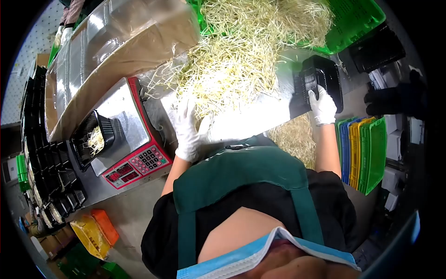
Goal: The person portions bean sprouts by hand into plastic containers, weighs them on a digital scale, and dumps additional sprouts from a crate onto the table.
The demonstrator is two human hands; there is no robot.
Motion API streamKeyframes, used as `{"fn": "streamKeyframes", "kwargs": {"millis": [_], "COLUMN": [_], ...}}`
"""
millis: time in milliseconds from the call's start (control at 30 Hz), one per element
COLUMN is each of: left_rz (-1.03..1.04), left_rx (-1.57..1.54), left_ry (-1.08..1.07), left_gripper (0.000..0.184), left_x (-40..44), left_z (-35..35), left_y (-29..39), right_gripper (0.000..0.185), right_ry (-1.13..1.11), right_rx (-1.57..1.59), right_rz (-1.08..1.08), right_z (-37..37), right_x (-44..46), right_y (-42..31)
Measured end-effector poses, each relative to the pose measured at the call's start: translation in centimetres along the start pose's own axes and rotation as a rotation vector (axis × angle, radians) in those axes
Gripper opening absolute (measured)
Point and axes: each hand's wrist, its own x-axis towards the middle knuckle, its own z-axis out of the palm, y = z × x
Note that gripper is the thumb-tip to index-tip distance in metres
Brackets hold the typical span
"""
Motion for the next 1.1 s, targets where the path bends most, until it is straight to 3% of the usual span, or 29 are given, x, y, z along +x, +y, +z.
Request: {"fn": "streamKeyframes", "kwargs": {"millis": [33,100,233,300,367,433,467,533,667,767,900,933,967,1033,1100], "left_rz": [-0.002,-0.081,-0.149,-0.178,-0.216,-0.236,-0.245,-0.284,-0.357,-0.321,-0.263,-0.249,-0.233,-0.230,-0.225], "left_rx": [0.000,-0.100,-0.041,-0.056,-0.066,-0.077,-0.071,-0.098,-0.127,-0.070,-0.105,-0.095,-0.085,-0.062,-0.057], "left_ry": [0.004,0.017,0.068,0.090,0.115,0.108,0.110,0.143,0.145,0.115,0.184,0.170,0.157,0.161,0.186], "left_gripper": [0.076,0.070,0.071,0.070,0.069,0.067,0.067,0.064,0.056,0.050,0.046,0.045,0.045,0.044,0.045], "left_x": [-0.4,-0.9,-1.9,-1.8,-1.3,-1.1,-1.1,-1.3,-1.7,-1.6,-1.5,-1.6,-1.6,-1.7,-1.4], "left_z": [-0.6,-1.4,-1.3,-1.0,-0.9,-0.8,-0.7,-0.6,-0.9,-0.8,0.3,0.4,0.4,0.5,0.5], "left_y": [0.2,0.5,-0.1,-0.4,-0.4,-0.5,-0.6,-0.7,-0.4,-0.3,-0.5,-0.4,-0.4,-0.6,-0.6], "right_gripper": [0.069,0.083,0.083,0.064,0.089,0.057,0.057,0.030,0.032,0.031,0.028,0.017,0.017,0.048,0.041], "right_ry": [-0.014,0.375,0.800,0.953,0.927,0.775,0.771,0.732,0.896,0.932,0.824,1.135,1.133,0.616,0.667], "right_rx": [0.033,0.129,0.078,0.065,-0.066,-0.102,-0.095,0.043,0.023,0.045,0.007,0.006,0.011,-0.182,-0.137], "right_rz": [-0.063,-0.369,-0.606,-0.602,-0.630,-0.579,-0.587,-0.562,-0.427,-0.491,-0.433,-0.679,-0.682,-0.220,-0.244], "right_z": [-3.4,-4.0,-11.8,-16.0,-18.8,-21.1,-21.3,-21.4,-19.6,-19.5,-20.9,-20.0,-20.3,-21.1,-20.6], "right_x": [-0.3,2.2,11.6,15.7,20.5,23.2,24.3,26.6,27.2,25.5,20.9,22.6,23.1,24.2,25.0], "right_y": [-2.7,-3.5,-8.2,-12.2,-14.5,-16.7,-17.1,-16.7,-16.5,-15.9,-17.3,-16.8,-16.0,-14.2,-13.4]}}
